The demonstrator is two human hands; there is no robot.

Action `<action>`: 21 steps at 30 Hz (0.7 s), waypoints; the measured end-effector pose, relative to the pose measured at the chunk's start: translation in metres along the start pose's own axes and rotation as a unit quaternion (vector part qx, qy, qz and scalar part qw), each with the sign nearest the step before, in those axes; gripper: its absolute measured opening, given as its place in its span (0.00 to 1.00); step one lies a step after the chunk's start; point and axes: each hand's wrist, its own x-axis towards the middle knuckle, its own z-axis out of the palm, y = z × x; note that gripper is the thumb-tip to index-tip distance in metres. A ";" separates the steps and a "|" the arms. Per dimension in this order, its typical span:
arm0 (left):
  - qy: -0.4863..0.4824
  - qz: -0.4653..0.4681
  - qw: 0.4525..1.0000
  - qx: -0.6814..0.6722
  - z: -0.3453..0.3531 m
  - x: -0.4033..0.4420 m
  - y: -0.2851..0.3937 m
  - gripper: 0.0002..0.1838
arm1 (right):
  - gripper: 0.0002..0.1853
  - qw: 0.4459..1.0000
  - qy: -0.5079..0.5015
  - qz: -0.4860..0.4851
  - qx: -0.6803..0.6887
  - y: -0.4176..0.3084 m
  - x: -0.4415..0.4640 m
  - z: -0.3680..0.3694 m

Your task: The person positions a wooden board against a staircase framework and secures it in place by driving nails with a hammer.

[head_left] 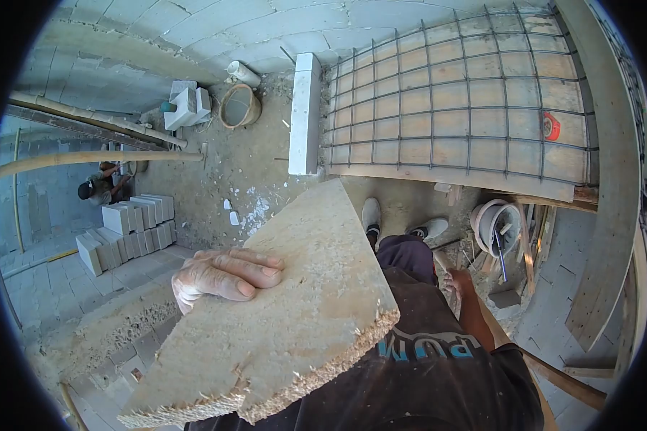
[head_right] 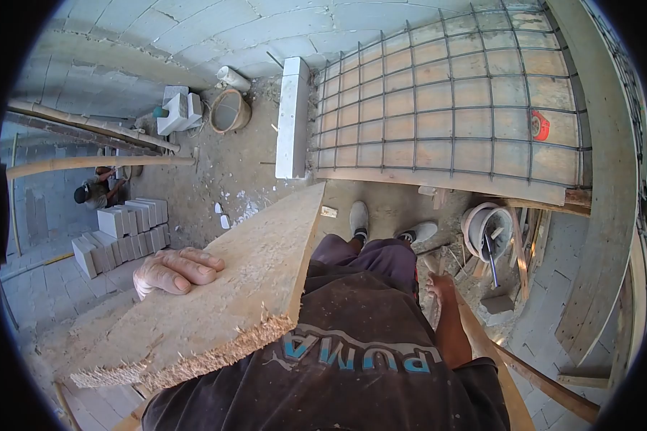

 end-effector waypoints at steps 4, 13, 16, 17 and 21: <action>0.011 -0.039 0.999 -0.007 0.013 -0.003 0.007 0.23 | 0.18 1.000 0.006 -0.010 -0.010 -0.002 0.003 -0.002; 0.061 0.011 0.998 -0.020 0.028 -0.004 -0.004 0.24 | 0.16 1.000 0.011 -0.005 -0.028 -0.024 0.004 -0.008; 0.071 0.011 0.997 -0.003 0.033 -0.004 -0.006 0.23 | 0.16 1.000 0.004 -0.013 -0.007 -0.026 0.007 -0.012; 0.063 0.008 0.998 0.009 0.034 -0.001 -0.005 0.23 | 0.15 1.000 0.002 -0.011 -0.003 -0.025 0.008 -0.013; 0.093 -0.009 0.990 0.107 0.045 0.020 -0.012 0.19 | 0.14 1.000 -0.005 -0.024 0.019 -0.013 0.011 -0.012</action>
